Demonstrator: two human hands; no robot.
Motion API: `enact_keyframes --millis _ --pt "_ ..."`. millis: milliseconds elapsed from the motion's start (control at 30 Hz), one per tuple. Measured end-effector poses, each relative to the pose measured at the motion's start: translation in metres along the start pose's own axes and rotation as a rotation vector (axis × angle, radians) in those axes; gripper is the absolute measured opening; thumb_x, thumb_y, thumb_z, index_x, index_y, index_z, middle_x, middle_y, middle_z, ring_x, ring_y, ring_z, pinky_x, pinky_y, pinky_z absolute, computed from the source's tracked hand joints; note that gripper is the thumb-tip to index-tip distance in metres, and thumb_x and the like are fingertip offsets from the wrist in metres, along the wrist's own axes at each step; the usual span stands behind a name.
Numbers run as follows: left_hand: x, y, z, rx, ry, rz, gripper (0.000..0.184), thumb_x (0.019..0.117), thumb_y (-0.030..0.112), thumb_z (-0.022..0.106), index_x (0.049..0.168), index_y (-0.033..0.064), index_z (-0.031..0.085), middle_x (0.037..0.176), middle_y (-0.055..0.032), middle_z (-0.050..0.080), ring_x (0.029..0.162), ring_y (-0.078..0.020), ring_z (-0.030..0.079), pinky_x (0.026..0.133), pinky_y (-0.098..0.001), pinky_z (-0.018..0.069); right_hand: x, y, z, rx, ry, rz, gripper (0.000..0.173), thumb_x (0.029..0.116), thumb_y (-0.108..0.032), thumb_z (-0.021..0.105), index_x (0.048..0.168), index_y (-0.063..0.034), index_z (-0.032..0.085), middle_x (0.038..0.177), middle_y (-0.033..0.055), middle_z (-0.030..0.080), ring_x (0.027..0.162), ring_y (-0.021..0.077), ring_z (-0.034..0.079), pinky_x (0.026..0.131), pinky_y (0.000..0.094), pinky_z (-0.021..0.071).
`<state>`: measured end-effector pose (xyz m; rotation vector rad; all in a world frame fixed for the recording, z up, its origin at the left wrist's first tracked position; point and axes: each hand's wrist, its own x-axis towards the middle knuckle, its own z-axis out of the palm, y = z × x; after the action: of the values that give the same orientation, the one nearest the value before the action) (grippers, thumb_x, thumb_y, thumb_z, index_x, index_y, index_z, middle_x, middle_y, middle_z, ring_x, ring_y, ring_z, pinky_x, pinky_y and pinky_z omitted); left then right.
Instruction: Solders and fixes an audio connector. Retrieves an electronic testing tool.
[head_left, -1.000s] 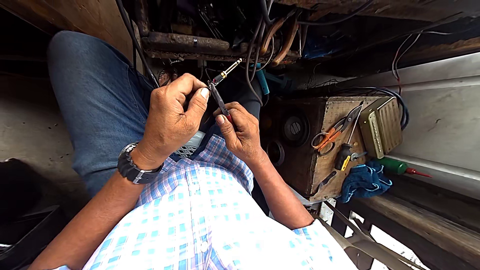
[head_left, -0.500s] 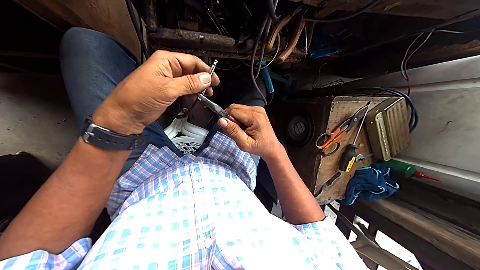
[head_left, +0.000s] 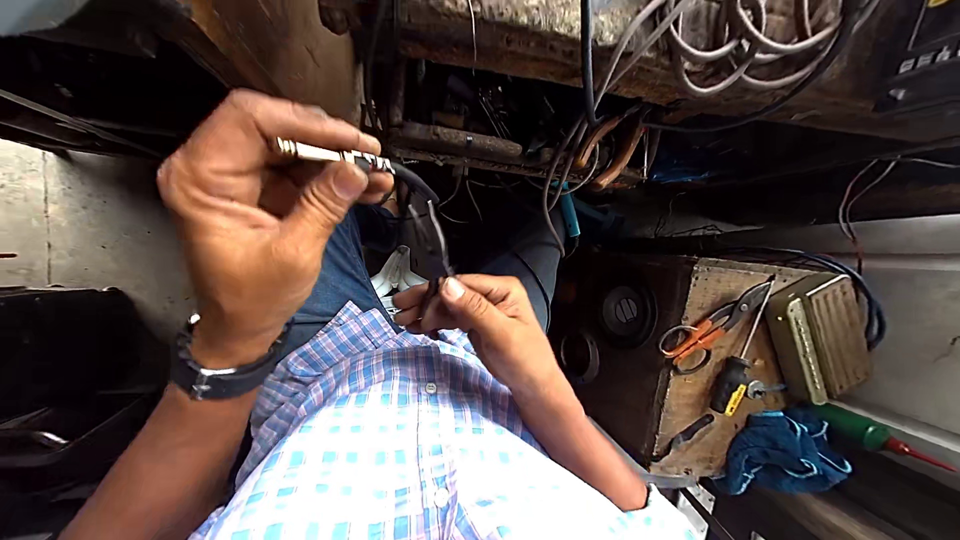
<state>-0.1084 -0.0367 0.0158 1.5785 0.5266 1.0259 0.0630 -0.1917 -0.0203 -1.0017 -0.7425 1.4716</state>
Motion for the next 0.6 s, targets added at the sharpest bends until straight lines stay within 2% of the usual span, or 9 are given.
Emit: enact_keyframes --millis 67,200,300,367,433,500,600 --pt "-0.018 0.005 0.001 0.073 0.045 0.049 0.028 0.0938 0.000 0.071 0.121 0.0034 0.064 0.120 -0.0090 0.069 0.103 -0.0239 0.071 0.089 -0.0385 0.0635 0.006 0.002 0.015 -0.013 -0.017 0.018 0.040 0.1101 -0.019 0.042 0.107 0.0076 0.071 0.102 0.0198 0.075 0.090 0.0223 0.074 0.084 0.0391 0.0618" --pt "-0.038 0.002 -0.005 0.185 0.111 0.090 0.025 0.0916 0.000 0.073 0.116 0.0008 0.068 0.115 -0.0088 0.070 0.101 -0.0230 0.072 0.088 -0.0382 0.0637 0.017 0.001 0.029 -0.085 -0.043 0.009 0.038 0.1099 -0.019 0.043 0.106 0.0070 0.070 0.098 0.0180 0.075 0.087 0.0217 0.074 0.081 0.0378 0.0627" --pt "-0.048 0.006 -0.012 0.293 0.103 0.011 0.023 0.0922 0.001 0.069 0.115 -0.0020 0.065 0.112 -0.0085 0.070 0.093 -0.0177 0.072 0.081 -0.0331 0.0636 0.019 0.001 0.032 -0.252 -0.024 -0.003 0.037 0.1101 -0.019 0.043 0.099 0.0043 0.070 0.086 0.0135 0.073 0.074 0.0185 0.072 0.069 0.0343 0.0627" --pt "-0.051 0.011 -0.015 0.492 0.073 -0.065 0.023 0.0914 0.006 0.064 0.113 -0.0009 0.066 0.104 -0.0056 0.070 0.085 -0.0100 0.069 0.075 -0.0260 0.0607 0.020 0.003 0.033 -0.428 0.014 -0.030 0.035 0.1090 -0.019 0.046 0.092 0.0004 0.070 0.079 0.0082 0.069 0.065 0.0146 0.066 0.058 0.0294 0.0583" --pt "-0.053 0.016 -0.014 0.701 0.015 -0.137 0.024 0.0948 0.012 0.059 0.115 0.0017 0.066 0.100 -0.0052 0.069 0.079 -0.0071 0.065 0.068 -0.0230 0.0565 0.019 0.003 0.034 -0.596 0.043 -0.071 0.033 0.1077 -0.019 0.049 0.086 -0.0032 0.068 0.077 0.0041 0.063 0.062 0.0110 0.061 0.054 0.0258 0.0536" --pt "-0.052 0.016 -0.011 0.846 -0.063 -0.176 0.026 0.1013 0.018 0.054 0.119 0.0034 0.065 0.094 -0.0065 0.067 0.073 -0.0103 0.061 0.062 -0.0265 0.0518 0.020 0.003 0.035 -0.730 0.084 -0.118 0.031 0.1064 -0.019 0.052 0.083 -0.0051 0.066 0.072 0.0013 0.058 0.056 0.0080 0.053 0.048 0.0227 0.0446" --pt "-0.051 0.009 -0.009 0.929 -0.135 -0.169 0.025 0.1063 0.020 0.049 0.117 0.0046 0.065 0.090 -0.0085 0.065 0.072 -0.0177 0.061 0.062 -0.0351 0.0498 0.021 0.002 0.035 -0.833 0.105 -0.136 0.030 0.1056 -0.019 0.052 0.080 -0.0068 0.064 0.070 -0.0001 0.054 0.055 0.0068 0.050 0.046 0.0217 0.0409"
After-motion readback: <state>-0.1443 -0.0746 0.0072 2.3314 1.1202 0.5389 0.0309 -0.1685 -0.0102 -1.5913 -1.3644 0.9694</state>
